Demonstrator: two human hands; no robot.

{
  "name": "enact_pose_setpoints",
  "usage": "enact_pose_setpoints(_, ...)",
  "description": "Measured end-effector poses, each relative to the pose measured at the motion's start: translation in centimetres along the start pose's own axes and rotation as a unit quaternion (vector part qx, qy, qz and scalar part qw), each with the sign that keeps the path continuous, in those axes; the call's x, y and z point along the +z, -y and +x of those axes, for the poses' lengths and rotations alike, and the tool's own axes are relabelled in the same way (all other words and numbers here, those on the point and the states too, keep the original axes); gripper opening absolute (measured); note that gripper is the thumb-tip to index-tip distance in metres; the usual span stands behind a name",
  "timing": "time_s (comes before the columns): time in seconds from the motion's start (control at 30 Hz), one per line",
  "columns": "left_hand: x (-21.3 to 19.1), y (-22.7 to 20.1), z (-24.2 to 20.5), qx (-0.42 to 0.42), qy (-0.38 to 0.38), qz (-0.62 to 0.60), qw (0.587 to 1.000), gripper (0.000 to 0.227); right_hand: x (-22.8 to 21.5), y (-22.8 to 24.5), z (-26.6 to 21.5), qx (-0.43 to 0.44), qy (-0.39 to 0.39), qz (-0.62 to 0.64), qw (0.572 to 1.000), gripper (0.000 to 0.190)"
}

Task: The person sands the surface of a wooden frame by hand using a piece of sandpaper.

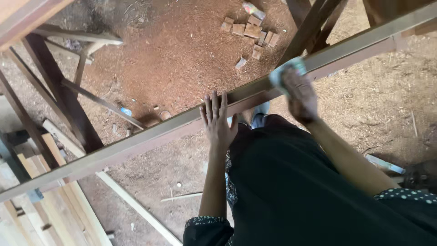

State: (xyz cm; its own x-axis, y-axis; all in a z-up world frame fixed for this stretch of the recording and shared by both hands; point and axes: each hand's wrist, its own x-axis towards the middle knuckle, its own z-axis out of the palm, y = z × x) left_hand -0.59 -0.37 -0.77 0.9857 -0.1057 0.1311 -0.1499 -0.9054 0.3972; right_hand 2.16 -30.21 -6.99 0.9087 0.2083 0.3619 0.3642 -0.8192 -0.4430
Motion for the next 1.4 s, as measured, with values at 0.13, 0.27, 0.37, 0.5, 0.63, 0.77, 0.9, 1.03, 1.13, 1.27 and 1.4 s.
enact_pose_setpoints(0.13,0.1,0.7,-0.9,-0.048,0.017,0.022,0.998,0.08,-2.4,-2.1,0.7,0.046,-0.027,-0.057,0.997,0.048)
enact_pose_setpoints(0.27,-0.5,2.0,-1.6,-0.081,0.028,0.042,0.995,0.082,-0.1,1.1,1.2,-0.005,-0.002,-0.041,0.999,0.048)
enact_pose_setpoints(0.37,-1.5,3.6,-2.2,-0.076,0.019,0.018,0.997,0.082,1.4,4.6,0.4,-0.051,0.041,0.0,0.998,0.051)
enact_pose_setpoints(0.5,-3.3,6.9,-2.7,-0.063,0.041,0.001,0.997,0.088,0.3,4.8,1.4,-0.016,0.072,0.03,0.997,0.047)
enact_pose_setpoints(0.63,-3.4,9.4,-2.9,-0.01,0.021,0.016,1.0,0.089,2.3,8.0,1.6,0.028,-0.036,-0.107,0.993,0.049)
enact_pose_setpoints(0.77,-3.7,10.8,-3.9,0.017,0.068,0.007,0.998,0.089,5.9,11.6,0.4,0.018,0.017,-0.101,0.995,0.043)
enact_pose_setpoints(0.9,-4.8,11.4,-4.4,0.053,0.05,-0.028,0.997,0.085,2.9,8.2,2.1,0.111,-0.117,0.181,0.97,0.042)
enact_pose_setpoints(1.03,-5.1,12.0,-4.3,0.063,0.089,-0.047,0.993,0.089,2.5,10.7,2.2,0.143,-0.12,-0.065,0.98,0.045)
enact_pose_setpoints(1.13,-5.0,11.8,-4.2,0.066,0.075,-0.044,0.994,0.09,5.7,16.7,2.1,0.027,-0.05,0.058,0.997,0.044)
enact_pose_setpoints(1.27,-4.6,11.7,-3.9,0.062,0.074,-0.028,0.995,0.09,5.3,14.5,3.2,0.067,-0.072,0.291,0.952,0.032)
enact_pose_setpoints(1.4,-4.7,11.1,-4.2,0.045,0.075,-0.032,0.996,0.09,4.1,10.6,2.4,0.098,-0.075,-0.072,0.99,0.041)
